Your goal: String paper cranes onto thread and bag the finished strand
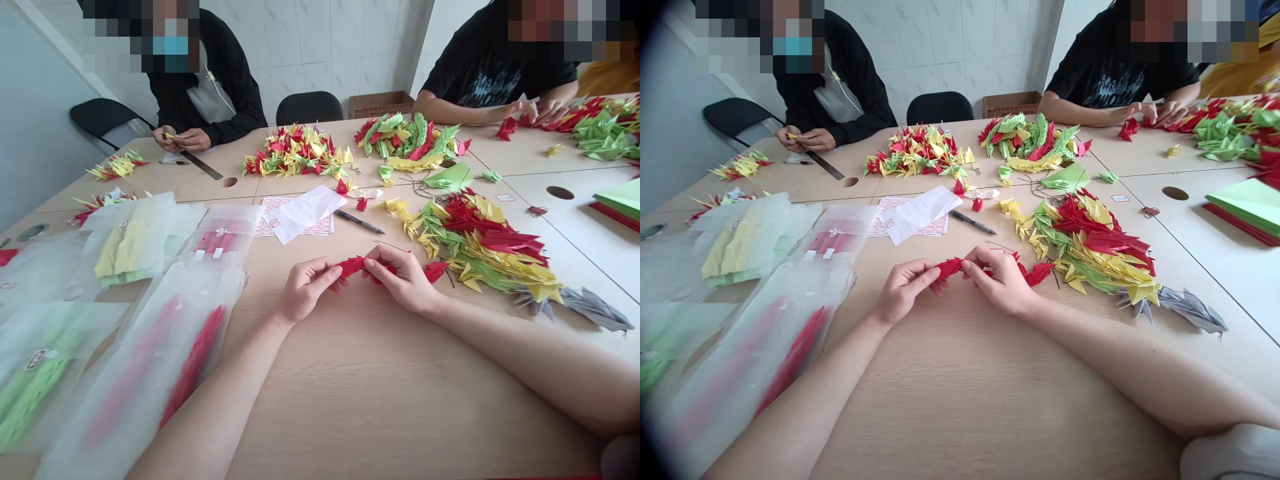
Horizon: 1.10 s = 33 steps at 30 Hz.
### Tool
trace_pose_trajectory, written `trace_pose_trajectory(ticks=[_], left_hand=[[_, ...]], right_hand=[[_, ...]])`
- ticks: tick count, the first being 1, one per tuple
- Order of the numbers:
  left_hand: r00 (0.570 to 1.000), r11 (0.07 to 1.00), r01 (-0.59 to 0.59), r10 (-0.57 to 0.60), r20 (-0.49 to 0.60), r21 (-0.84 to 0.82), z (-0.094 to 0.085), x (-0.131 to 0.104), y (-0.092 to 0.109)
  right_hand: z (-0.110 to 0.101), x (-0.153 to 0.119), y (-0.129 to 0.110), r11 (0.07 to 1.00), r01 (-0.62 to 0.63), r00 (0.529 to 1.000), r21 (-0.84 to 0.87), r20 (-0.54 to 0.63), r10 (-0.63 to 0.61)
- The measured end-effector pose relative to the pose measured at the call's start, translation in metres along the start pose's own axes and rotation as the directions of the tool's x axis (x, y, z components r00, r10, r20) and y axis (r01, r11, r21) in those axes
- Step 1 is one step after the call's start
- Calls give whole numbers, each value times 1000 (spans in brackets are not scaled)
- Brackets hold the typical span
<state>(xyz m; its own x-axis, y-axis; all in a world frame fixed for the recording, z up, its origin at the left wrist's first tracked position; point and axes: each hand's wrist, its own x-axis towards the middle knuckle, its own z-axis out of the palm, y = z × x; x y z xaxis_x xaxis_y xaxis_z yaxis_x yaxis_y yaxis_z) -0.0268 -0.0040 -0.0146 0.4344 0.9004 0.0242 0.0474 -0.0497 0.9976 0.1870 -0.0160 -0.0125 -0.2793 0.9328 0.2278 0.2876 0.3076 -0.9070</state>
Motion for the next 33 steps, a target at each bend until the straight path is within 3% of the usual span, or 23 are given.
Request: trace_pose_trajectory(ticks=[3,8,12,17,20,24,28,33], left_hand=[[998,988,62,-61,10,-144,1,1,1],[992,962,121,-123,9,-244,3,2,-1],[993,974,102,-111,-32,-201,3,2,0],[996,995,68,-72,-52,-77,2,2,0],[992,986,119,-122,-23,-120,3,2,-2],[964,934,265,-260,55,-241,6,2,-1],[932,865,361,-344,111,-349,9,3,1],[907,816,421,-363,215,-397,8,2,1]], right_hand=[[1,1,-1,992,-56,998,110,34,53],[4,-1,4,954,-152,988,257,55,143],[5,-2,6,960,-143,990,242,12,144],[3,-1,3,993,-58,998,100,2,58],[4,0,0,996,-50,999,75,25,48],[7,-2,-1,984,-128,986,124,124,112],[9,-4,1,963,-115,990,244,105,91],[9,-4,2,967,-55,994,247,103,30]])
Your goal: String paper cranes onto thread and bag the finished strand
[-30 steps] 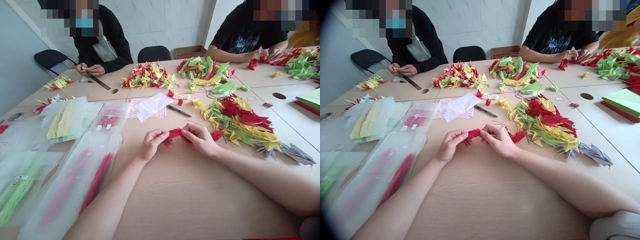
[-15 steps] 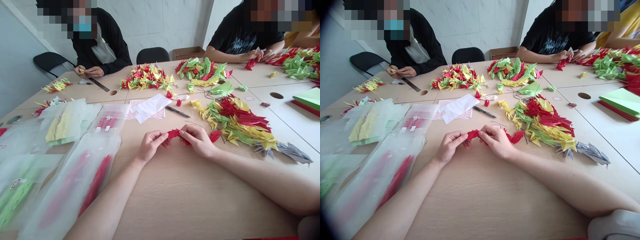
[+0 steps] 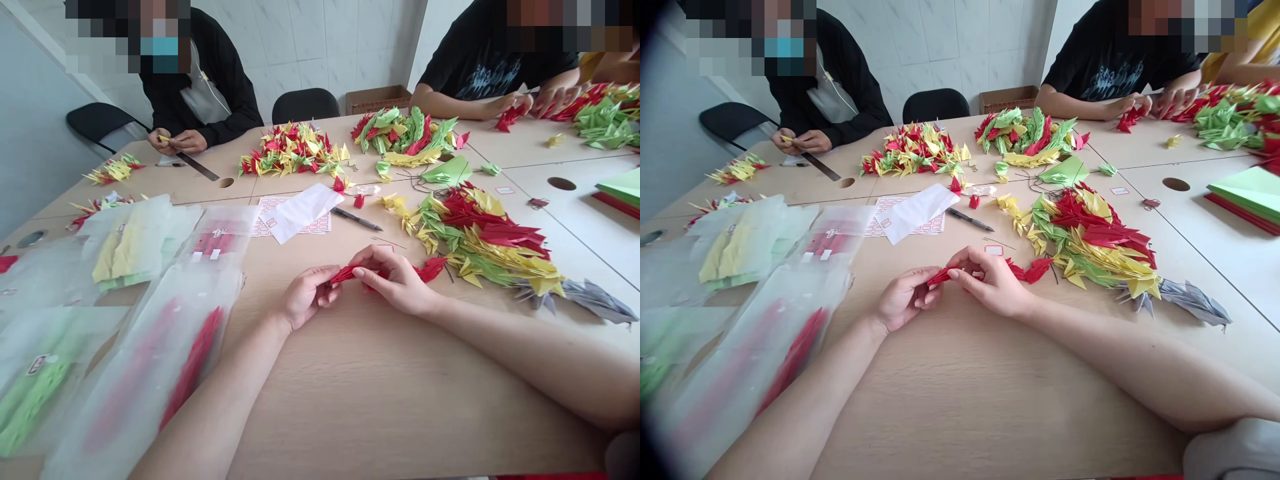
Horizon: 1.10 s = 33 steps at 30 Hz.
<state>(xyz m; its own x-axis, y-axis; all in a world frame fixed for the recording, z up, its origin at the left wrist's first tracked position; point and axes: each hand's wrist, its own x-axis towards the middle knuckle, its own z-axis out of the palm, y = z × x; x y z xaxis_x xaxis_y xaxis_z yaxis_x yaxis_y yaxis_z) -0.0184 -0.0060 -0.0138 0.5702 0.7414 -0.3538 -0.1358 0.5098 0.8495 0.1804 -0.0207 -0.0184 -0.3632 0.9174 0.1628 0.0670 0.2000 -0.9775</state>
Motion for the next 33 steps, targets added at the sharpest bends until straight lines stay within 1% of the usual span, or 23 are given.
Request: trace_pose_trajectory(ticks=[3,6,10,13,17,19,21,24,29,33], left_hand=[[999,1000,18,-17,42,-22,-2,0,0],[998,999,28,-27,60,-25,-2,0,-1],[1000,1000,7,-7,25,16,1,0,0],[999,996,-47,49,-23,74,1,0,1],[977,955,-173,197,-80,239,-3,2,0],[960,934,-206,250,-124,292,-5,3,-2],[954,932,-191,250,-165,308,-6,4,-3],[954,931,-154,227,-194,332,-5,5,-3],[954,929,-133,214,-210,344,-3,3,-1],[955,931,-137,215,-206,338,-1,3,-3]], right_hand=[[0,0,0,1000,22,1000,-15,-2,-22],[0,-1,0,998,38,999,-48,-16,-39],[-1,-1,0,991,63,997,-119,-38,-68],[-1,-1,2,989,74,995,-130,-62,-83],[-1,1,6,999,15,991,39,-133,-10],[-1,3,7,999,5,986,52,-168,4],[-3,3,7,999,14,979,48,-205,-3],[-4,3,5,998,20,977,64,-212,-6],[-6,3,4,995,26,973,-93,-225,-46],[-7,4,6,992,17,975,-122,-216,-43]])
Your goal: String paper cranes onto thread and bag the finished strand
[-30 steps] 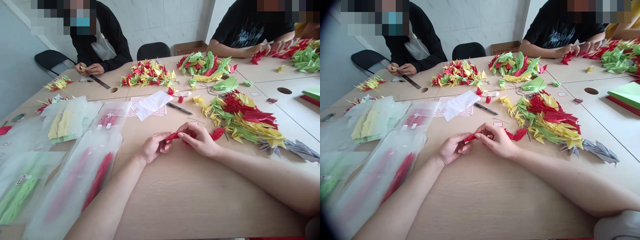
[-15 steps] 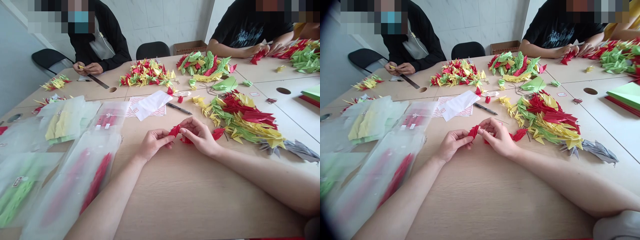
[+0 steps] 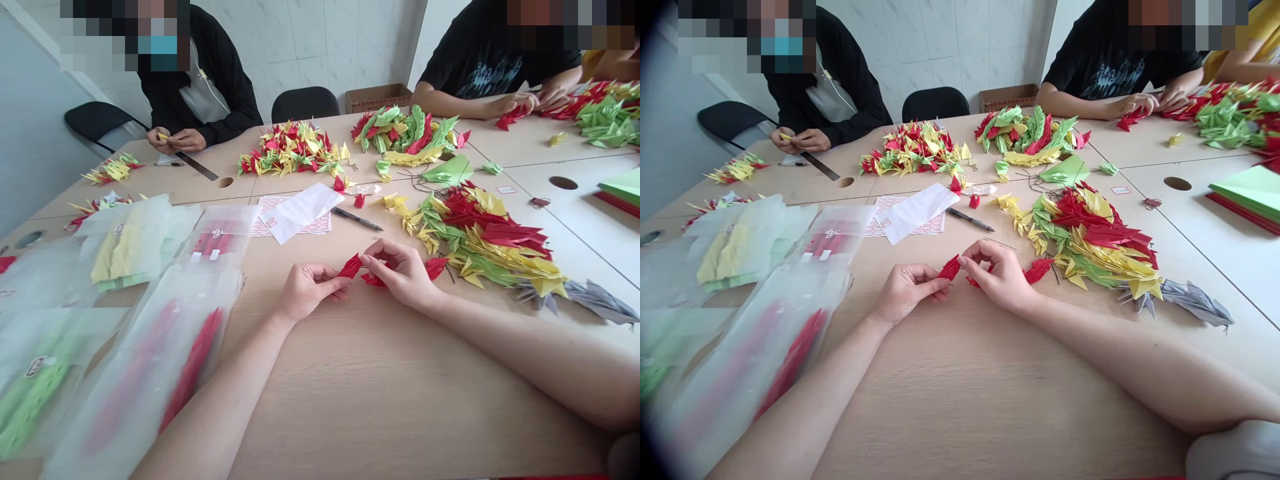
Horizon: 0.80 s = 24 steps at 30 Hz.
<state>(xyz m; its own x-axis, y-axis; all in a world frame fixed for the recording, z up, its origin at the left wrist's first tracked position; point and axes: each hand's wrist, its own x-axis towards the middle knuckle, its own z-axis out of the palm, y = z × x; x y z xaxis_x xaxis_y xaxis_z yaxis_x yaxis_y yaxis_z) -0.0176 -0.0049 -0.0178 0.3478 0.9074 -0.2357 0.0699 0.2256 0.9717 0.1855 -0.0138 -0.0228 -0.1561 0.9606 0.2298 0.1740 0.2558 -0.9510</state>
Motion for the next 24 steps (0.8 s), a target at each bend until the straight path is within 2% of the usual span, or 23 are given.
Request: trace_pose_trajectory(ticks=[6,13,20,24], left_hand=[[997,997,-75,75,16,-10,1,1,-4],[996,995,-86,87,1,-59,-4,2,-1],[991,989,-135,136,10,-62,-4,2,-1],[990,987,-142,143,13,-72,-5,2,-1]], right_hand=[[1,-1,1,998,23,999,-61,47,-20],[5,-5,-1,952,244,967,-187,126,-223],[0,-5,-1,941,289,945,-176,207,-252],[1,-5,-1,920,320,945,-226,145,-293]])
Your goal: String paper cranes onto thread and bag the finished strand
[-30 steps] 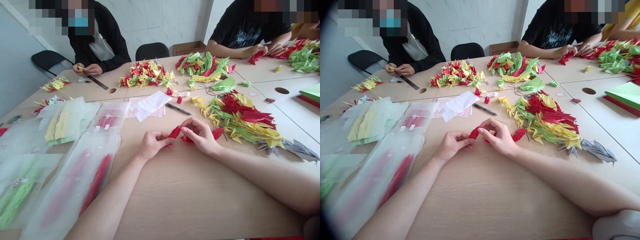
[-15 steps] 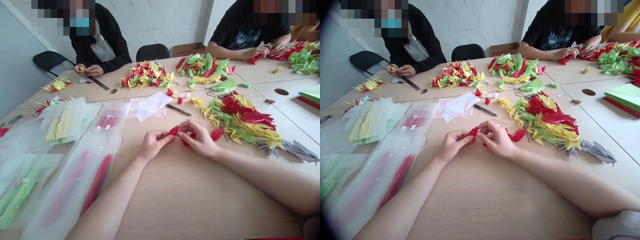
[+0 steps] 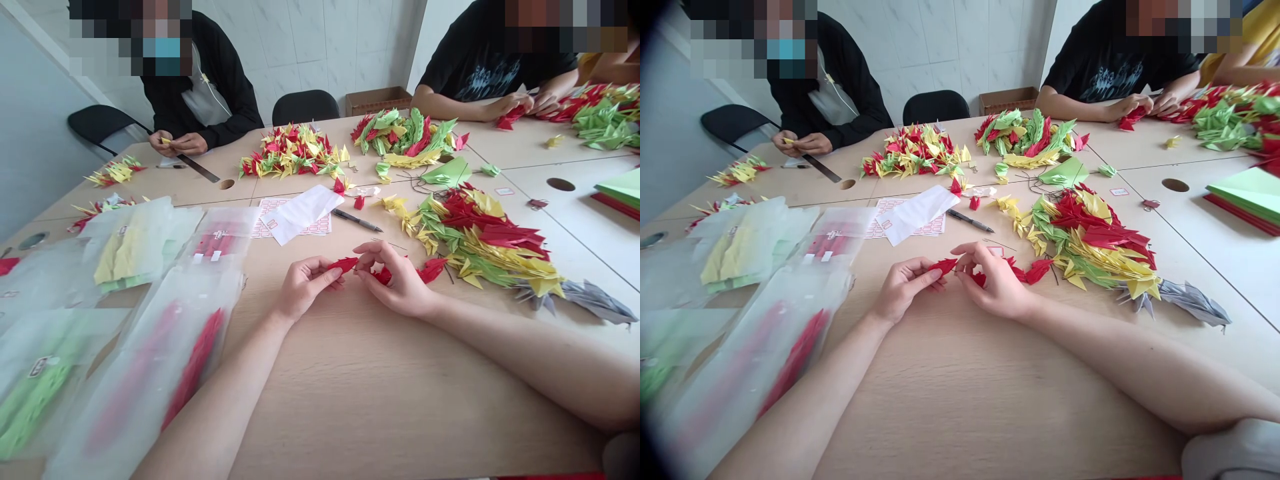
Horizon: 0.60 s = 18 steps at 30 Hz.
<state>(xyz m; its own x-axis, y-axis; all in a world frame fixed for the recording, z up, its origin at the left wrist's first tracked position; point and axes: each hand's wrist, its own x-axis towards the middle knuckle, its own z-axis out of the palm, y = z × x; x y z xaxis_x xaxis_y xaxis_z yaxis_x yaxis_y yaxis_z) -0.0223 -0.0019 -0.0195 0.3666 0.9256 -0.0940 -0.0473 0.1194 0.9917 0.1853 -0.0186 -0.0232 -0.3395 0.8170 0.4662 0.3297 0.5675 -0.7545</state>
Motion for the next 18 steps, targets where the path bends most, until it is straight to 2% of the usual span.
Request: trace_pose_trajectory(ticks=[4,11,14,18], left_hand=[[1000,1000,1,-1,12,9,-1,0,-1],[1000,998,-16,15,17,53,0,0,-2],[995,990,-98,101,-21,104,1,1,-2],[954,938,-277,295,-61,209,3,1,-3]], right_hand=[[0,1,0,1000,-30,996,5,-88,31],[1,2,-1,996,-71,982,50,-173,79],[-1,0,-4,998,-54,981,-23,-187,49],[-3,0,-4,984,93,978,-151,-172,-119]])
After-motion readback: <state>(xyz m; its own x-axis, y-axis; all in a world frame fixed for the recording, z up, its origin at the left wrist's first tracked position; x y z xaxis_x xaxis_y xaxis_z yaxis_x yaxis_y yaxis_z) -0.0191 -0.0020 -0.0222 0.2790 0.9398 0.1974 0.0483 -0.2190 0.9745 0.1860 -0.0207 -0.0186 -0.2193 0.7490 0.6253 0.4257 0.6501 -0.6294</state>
